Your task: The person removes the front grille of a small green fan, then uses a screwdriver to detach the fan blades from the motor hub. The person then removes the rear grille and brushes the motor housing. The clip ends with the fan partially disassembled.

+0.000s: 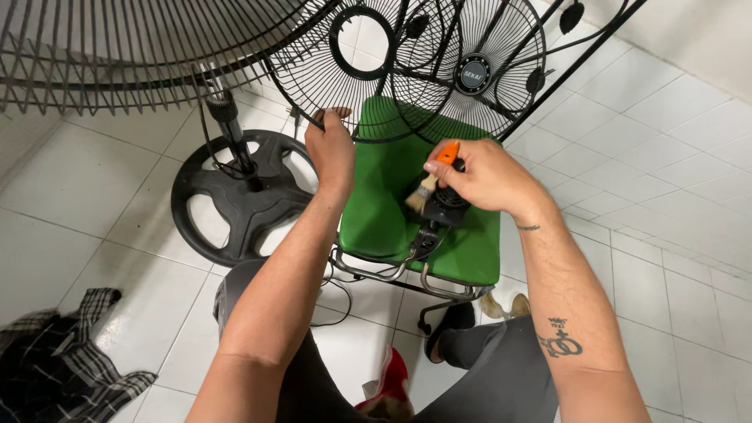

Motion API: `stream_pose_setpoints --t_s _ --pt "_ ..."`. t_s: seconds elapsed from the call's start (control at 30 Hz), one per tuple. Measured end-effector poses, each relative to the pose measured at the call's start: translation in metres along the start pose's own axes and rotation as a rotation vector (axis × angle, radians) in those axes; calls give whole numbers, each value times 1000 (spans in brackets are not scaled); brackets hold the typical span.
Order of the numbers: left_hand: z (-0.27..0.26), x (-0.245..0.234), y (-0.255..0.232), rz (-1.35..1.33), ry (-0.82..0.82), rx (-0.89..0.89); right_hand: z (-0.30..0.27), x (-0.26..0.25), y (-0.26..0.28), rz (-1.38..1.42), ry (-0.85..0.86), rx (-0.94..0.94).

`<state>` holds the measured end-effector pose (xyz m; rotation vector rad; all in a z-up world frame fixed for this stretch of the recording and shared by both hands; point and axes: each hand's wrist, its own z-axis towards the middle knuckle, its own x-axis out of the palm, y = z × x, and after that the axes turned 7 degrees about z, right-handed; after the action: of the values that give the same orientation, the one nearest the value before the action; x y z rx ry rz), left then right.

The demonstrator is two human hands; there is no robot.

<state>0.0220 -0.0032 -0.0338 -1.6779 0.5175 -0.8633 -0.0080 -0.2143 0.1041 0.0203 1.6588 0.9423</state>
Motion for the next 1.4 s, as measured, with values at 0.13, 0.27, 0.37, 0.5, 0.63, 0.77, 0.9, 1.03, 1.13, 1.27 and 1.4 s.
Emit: stream_pose_setpoints --t_s 0.13,0.27,0.37,0.5,0.63,0.77,0.9,1.03,1.13,1.27,1.4 --pt "-2 1 3 53 -10 39 -7 1 -8 -75 -214 -148" --pt "1 1 5 68 -12 111 -11 -9 -20 296 31 112" --pt "2 0 9 123 -12 35 -12 -10 -30 14 -267 56" --pt "1 2 10 96 -20 81 -17 -19 -40 246 -235 127" --pt "-2 1 10 89 0 42 -13 -17 -47 313 -212 63" --pt "-5 2 8 129 28 23 -14 -25 -48 86 -299 162" --pt "-5 0 10 72 30 47 -24 -37 -48 2 -319 310" --pt "-4 1 11 66 53 53 -28 -37 -57 188 -357 184" --pt "-6 1 10 102 46 55 -20 -25 -67 453 -357 6" --pt "-10 1 9 156 42 18 -19 -20 -76 -196 -525 25" --pt "-9 0 9 141 35 71 -11 -12 -75 289 -533 198"
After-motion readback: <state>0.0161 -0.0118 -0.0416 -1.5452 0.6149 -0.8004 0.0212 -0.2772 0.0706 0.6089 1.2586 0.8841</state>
